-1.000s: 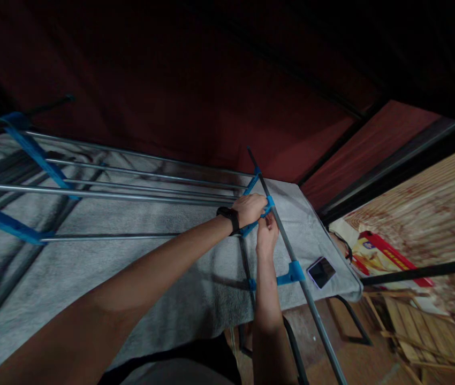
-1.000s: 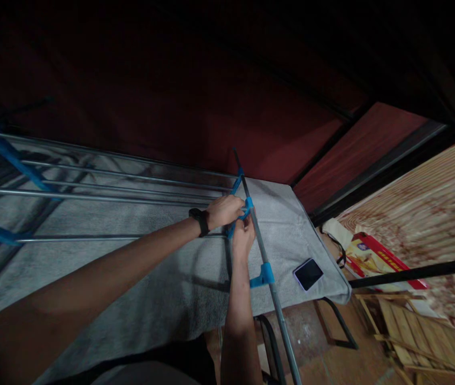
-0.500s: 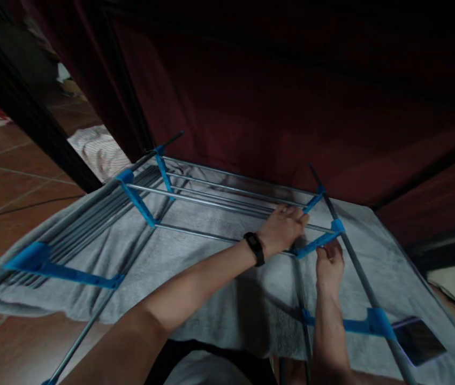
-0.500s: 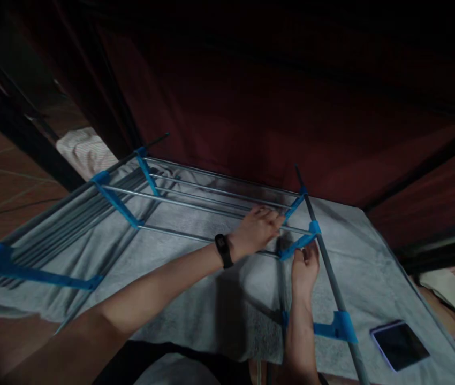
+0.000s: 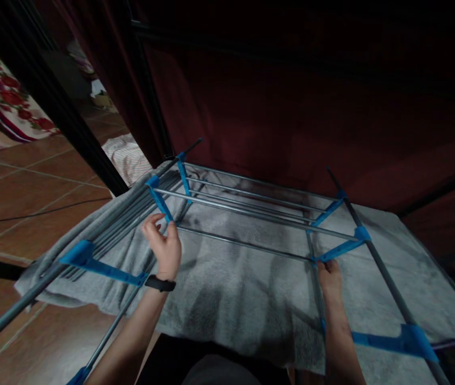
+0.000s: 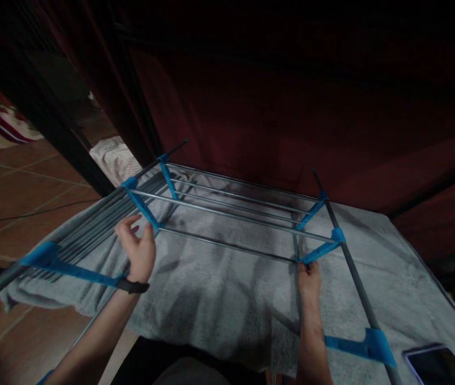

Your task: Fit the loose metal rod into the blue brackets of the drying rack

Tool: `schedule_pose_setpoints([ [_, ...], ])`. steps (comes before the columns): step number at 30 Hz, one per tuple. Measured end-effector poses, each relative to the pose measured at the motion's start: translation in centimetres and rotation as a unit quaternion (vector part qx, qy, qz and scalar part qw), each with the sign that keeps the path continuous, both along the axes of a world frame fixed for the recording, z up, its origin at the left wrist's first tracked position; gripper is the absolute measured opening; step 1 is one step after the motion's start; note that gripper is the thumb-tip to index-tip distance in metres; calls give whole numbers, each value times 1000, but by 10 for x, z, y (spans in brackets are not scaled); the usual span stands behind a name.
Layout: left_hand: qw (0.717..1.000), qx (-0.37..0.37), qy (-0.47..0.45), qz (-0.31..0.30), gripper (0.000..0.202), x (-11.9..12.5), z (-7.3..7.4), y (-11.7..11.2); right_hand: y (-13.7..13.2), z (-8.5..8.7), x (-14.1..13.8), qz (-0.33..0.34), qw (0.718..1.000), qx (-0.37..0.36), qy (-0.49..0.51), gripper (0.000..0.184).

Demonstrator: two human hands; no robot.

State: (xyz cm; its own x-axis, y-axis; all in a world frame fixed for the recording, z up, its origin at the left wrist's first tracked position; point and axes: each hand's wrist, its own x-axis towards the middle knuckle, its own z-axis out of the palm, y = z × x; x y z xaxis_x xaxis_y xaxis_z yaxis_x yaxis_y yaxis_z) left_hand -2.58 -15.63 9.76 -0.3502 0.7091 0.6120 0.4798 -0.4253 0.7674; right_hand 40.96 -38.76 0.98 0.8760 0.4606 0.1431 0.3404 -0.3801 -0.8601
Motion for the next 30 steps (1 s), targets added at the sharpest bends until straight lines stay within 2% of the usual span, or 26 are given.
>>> schedule_pose_setpoints([
  [3,996,-55,-71,15,41,-27,-5,31,0,-5,-1,-7,1000,-13,19,42],
  [6,996,-34,-77,-39,50,-32,6,58,-1,-6,-1,-13,999,-30,17,39],
  [10,989,-16,-99,-107,52,-25,24,79,-3,-5,0,-21,999,-49,-2,35],
  [14,979,-19,-154,-131,54,-20,26,91,-4,-4,-1,-12,999,-42,-21,35],
  [20,969,-40,-225,-90,60,-14,22,98,0,1,-9,-47,997,-41,-45,32],
  [24,960,-62,-261,-77,47,-4,23,98,7,9,-14,-78,994,-60,-45,30],
  [30,948,-45,-310,-55,21,1,27,110,13,12,-20,-106,990,-76,-56,27],
])
